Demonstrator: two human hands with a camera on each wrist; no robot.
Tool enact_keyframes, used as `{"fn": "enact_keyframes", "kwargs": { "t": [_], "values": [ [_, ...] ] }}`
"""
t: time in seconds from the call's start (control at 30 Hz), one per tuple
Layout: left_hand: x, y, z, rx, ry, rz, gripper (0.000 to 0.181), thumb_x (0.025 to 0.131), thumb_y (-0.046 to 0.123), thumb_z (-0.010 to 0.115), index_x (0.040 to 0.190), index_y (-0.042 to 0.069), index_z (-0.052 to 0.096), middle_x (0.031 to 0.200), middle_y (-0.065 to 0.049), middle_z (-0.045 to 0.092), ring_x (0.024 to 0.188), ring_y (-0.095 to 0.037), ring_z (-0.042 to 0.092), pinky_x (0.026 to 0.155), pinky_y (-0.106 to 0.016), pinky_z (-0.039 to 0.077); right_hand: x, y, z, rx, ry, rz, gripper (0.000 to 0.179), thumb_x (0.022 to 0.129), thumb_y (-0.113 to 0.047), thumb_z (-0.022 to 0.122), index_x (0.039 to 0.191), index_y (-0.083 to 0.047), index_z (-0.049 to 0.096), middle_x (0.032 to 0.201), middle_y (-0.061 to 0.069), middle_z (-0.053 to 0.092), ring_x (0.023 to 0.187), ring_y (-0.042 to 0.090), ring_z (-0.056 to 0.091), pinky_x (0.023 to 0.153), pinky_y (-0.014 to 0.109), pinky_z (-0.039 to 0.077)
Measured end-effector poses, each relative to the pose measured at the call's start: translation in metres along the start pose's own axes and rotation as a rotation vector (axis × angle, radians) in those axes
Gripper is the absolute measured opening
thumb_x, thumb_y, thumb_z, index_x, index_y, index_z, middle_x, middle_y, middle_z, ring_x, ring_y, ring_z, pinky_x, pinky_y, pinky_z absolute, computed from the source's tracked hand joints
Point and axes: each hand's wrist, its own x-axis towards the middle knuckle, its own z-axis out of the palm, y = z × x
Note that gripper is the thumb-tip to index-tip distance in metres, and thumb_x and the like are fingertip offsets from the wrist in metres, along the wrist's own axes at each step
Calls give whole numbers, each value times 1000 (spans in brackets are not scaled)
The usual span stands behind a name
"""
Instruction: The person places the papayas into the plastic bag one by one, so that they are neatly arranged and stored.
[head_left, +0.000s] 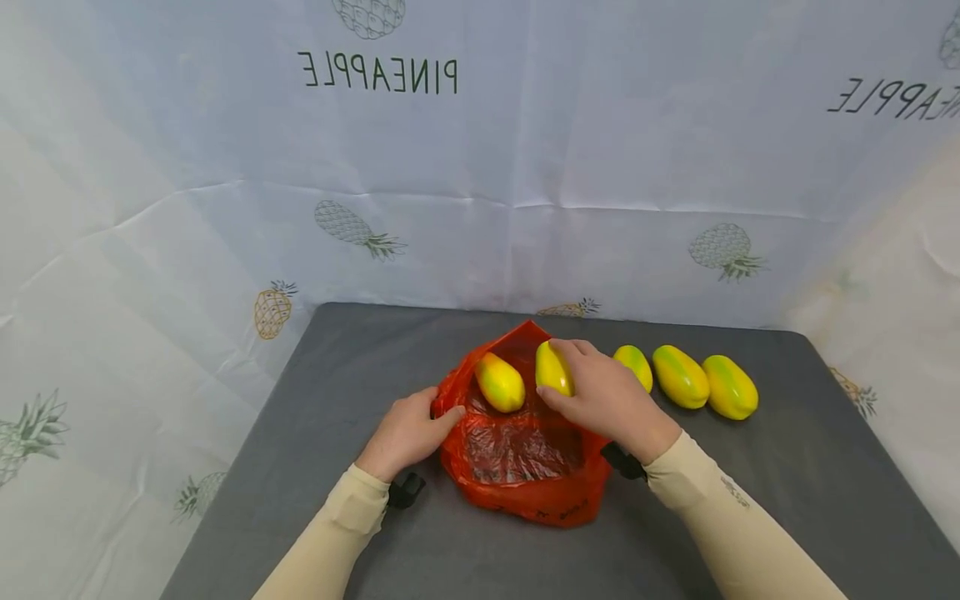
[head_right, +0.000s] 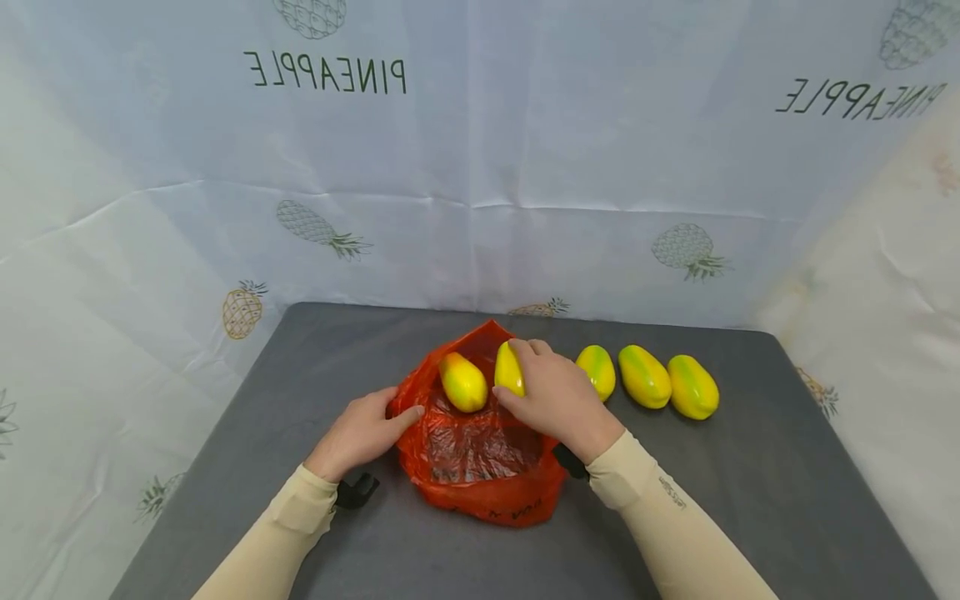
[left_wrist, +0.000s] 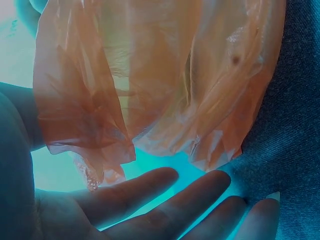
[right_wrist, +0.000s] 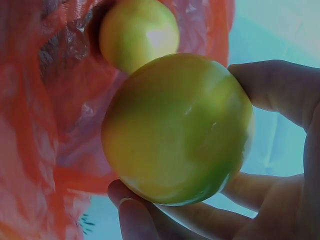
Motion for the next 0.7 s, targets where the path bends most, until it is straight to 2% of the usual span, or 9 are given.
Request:
{"fn": "enact_keyframes", "kwargs": {
  "t": [0.2,0.43,0.7],
  "values": [
    [-1,2,1,-11,-3,1,39,104,41,70,123,7,70,84,-3,70,65,-16,61,61,-31,49,10,0,9,-10,-28,-27,74,100,-46,74,157,-6,51,153,22,60,108,32,74,92,53,61],
    [-3,1,3,-15,-7,-7,39,104,40,70,124,7,70,84,-3,70,65,-16,61,61,-31,50,17,0,19,-17,-52,-36,73,100,-46,74,157,-6,52,149,21,62,106,32,72,90,52,60],
    [-4,1,2,-13,8,5,37,104,38,70,124,7,70,86,-3,71,66,-16,61,61,-31,49,23,2,25,-32,-63,-26,74,100,-46,74,158,-6,51,153,21,60,117,35,70,95,55,59]
  ]
}}
